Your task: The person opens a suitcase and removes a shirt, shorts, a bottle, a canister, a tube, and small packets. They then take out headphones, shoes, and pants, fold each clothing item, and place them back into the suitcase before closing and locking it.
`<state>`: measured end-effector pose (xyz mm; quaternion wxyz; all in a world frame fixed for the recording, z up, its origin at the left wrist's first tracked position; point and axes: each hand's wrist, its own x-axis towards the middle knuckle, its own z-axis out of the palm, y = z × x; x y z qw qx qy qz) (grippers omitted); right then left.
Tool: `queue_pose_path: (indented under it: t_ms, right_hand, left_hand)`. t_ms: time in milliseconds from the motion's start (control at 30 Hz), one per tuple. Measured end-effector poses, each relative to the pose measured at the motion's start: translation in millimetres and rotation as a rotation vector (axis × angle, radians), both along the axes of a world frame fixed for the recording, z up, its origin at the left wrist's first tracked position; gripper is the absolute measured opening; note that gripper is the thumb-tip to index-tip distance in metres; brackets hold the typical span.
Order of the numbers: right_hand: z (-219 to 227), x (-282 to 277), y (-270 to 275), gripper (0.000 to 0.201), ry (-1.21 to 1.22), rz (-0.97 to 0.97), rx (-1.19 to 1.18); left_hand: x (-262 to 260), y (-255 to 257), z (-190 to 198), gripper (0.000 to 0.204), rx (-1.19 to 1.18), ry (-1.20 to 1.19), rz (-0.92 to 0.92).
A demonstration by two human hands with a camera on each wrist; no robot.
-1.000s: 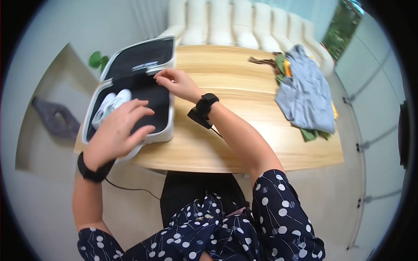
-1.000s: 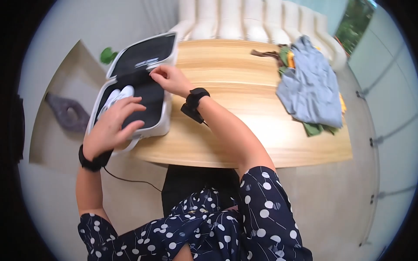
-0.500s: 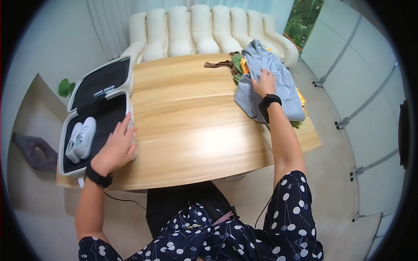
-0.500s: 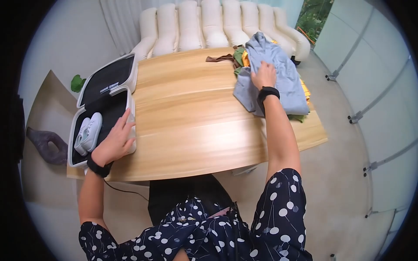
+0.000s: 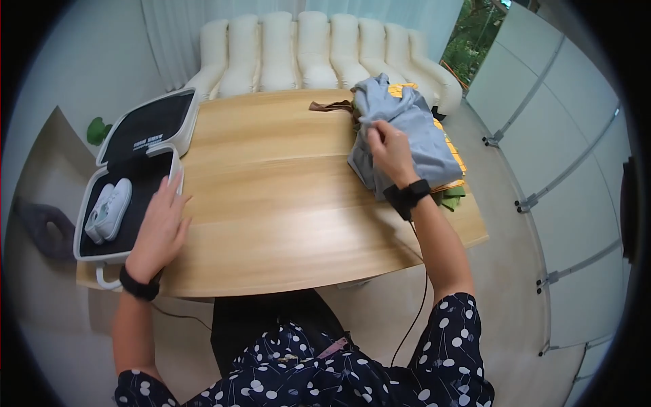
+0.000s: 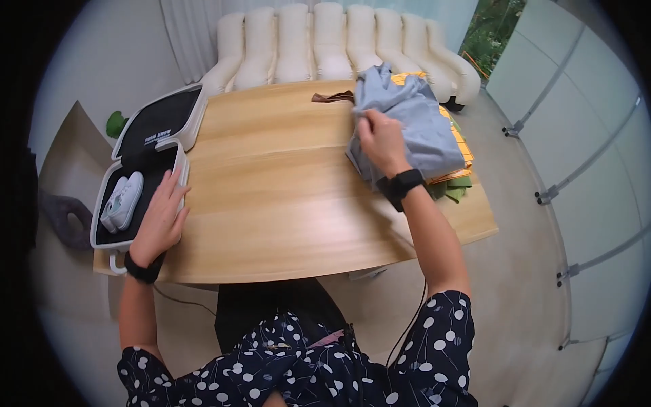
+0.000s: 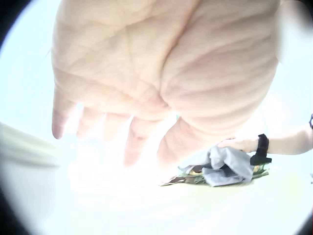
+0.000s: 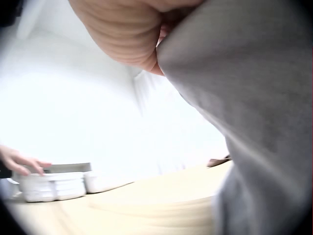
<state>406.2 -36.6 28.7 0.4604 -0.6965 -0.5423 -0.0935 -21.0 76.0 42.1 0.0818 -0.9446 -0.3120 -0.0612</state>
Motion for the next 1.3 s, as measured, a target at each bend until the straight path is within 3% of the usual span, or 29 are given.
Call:
queue_pose_path:
  t_ms: [67,133,200,233,300,367,467,533,633,667,700,833,900,933,1100,1233,1300]
  right_hand:
    - [4,-50,-7,0.014,-0.009,0.277,-0.116]
    - [2,-94,-24,0.016,-0.063,0.636,-0.333]
    - [2,-127,-38,0.018,-0.111,0.986,-0.593]
    - [6,-139,-43,0.019,-0.142,1.127,-0.737]
    - [19,-148,-45,0.022,-0.038,1.057,-0.813]
    - [18,-139,-36,0.023,0.016,1.0,-0.559]
    - [12,-116,-17,0.025,-0.039,0.698,-0.431]
    - [1,-102,-4,0.03,-0.074,0.582,-0.428]
    - [-43,-69,21,0.031,-0.203,0.613,-0.406]
    - [-45,-61,27,0.027,-0.068,0.646,-0.452]
    - [-45,-54,27,0.022,0.279,0.63,-0.57]
    - [-45,-39,23,0.024,0.55,0.582,-0.567]
    - [-48,-37,21,0.024,0.535,0.58,-0.535]
    - [-49,-36,21,0.024,0.538,0.586,-0.543]
    - [-50,-34,21,0.024,0.578,0.543,-0.523]
    - [-52,-32,19,0.023,0.554,0.55,-0.508]
    - [-50,-33,18,0.023,0.532,0.547,-0.513]
  left_hand:
    - [29,2,-3,0.045,-0.31,-0.336,-0.17]
    - [63,4,-14,0.048,-0.615,-0.518,-0.188]
    - [99,14,-40,0.053,-0.859,-0.729,-0.047]
    - [116,27,-56,0.053,-0.833,-0.779,0.015]
    - [134,46,-84,0.056,-0.721,-0.85,0.117]
    - [137,51,-93,0.058,-0.64,-0.883,0.179]
    - [131,59,-95,0.049,-0.645,-0.992,0.191]
    - [128,62,-92,0.039,-0.931,-1.155,0.191]
    - [125,73,-102,0.032,-1.056,-1.33,0.178]
    - [124,72,-99,0.03,-1.109,-1.349,0.178]
    - [124,68,-98,0.028,-1.077,-1.38,0.182]
    - [130,69,-99,0.02,-0.844,-1.459,0.204]
    - [125,66,-91,0.016,-0.396,-1.42,0.288]
    - [119,65,-86,0.021,-0.382,-1.318,0.362]
    - [110,69,-94,0.042,-0.421,-1.137,0.482]
    - [98,63,-82,0.048,-0.694,-1.046,0.546]
    - [97,69,-85,0.039,-0.761,-1.031,0.338]
